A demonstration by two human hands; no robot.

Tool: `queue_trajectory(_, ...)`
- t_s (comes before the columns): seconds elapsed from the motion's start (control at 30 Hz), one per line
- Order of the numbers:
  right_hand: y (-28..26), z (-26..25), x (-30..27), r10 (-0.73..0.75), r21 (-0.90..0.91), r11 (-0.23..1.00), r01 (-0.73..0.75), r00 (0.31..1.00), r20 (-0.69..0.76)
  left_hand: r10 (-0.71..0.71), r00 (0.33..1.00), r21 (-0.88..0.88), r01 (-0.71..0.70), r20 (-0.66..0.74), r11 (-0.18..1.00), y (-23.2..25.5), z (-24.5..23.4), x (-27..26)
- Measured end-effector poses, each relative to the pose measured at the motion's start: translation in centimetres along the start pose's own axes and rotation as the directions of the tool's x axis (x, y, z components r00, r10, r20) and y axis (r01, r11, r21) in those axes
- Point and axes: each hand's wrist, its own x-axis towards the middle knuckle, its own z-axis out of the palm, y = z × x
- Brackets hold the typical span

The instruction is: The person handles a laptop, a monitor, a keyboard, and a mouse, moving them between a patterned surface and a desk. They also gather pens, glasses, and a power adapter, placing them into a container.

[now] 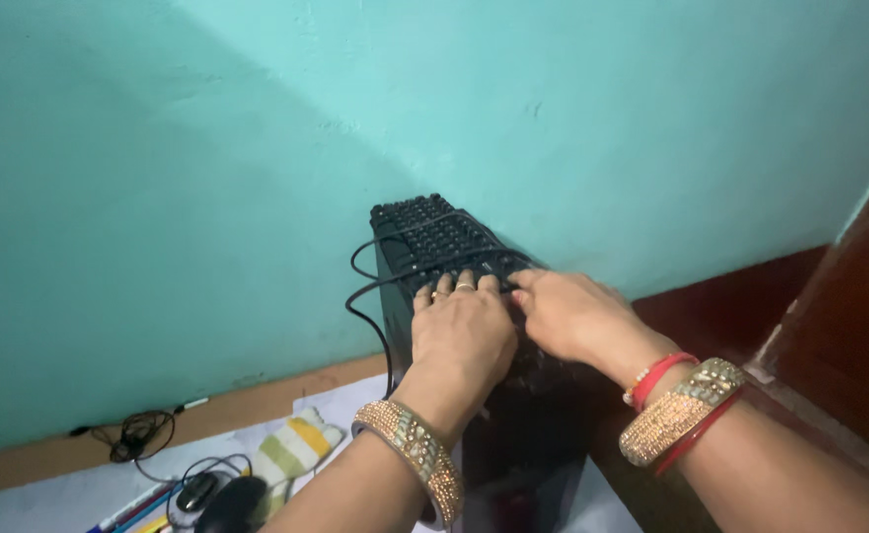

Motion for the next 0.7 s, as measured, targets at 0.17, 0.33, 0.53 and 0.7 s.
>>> queue_trajectory(0.17,-0.6,-0.4,-3.5,0.043,0.071,0.997,-0.035,0.992,-0.118,0.062,0.99,-0.019,-0.065,-0.126,0.998,0.4,0.3,-1.4)
queue_trajectory(0.33,-1.3,0.0,-6.4,0.118,0.082,0.991,-0.102,0.968,-0.223,0.15,0.95,-0.052,-0.17,-0.273,0.984,0.6,1.1,-3.9)
queue_trajectory(0.53,-1.4,2.2,-9.2,-0.016,0.026,0.999,0.032,0.887,-0.462,0.214,0.914,-0.147,-0.278,-0.344,0.949,0.0,1.7,-7.9)
queue_trajectory(0.7,-1.3,5.1,-12.1,-0.237,-0.131,0.968,0.214,0.606,-0.76,0.325,0.834,0.065,-0.332,-0.446,0.941,-0.1,2.8,-11.7)
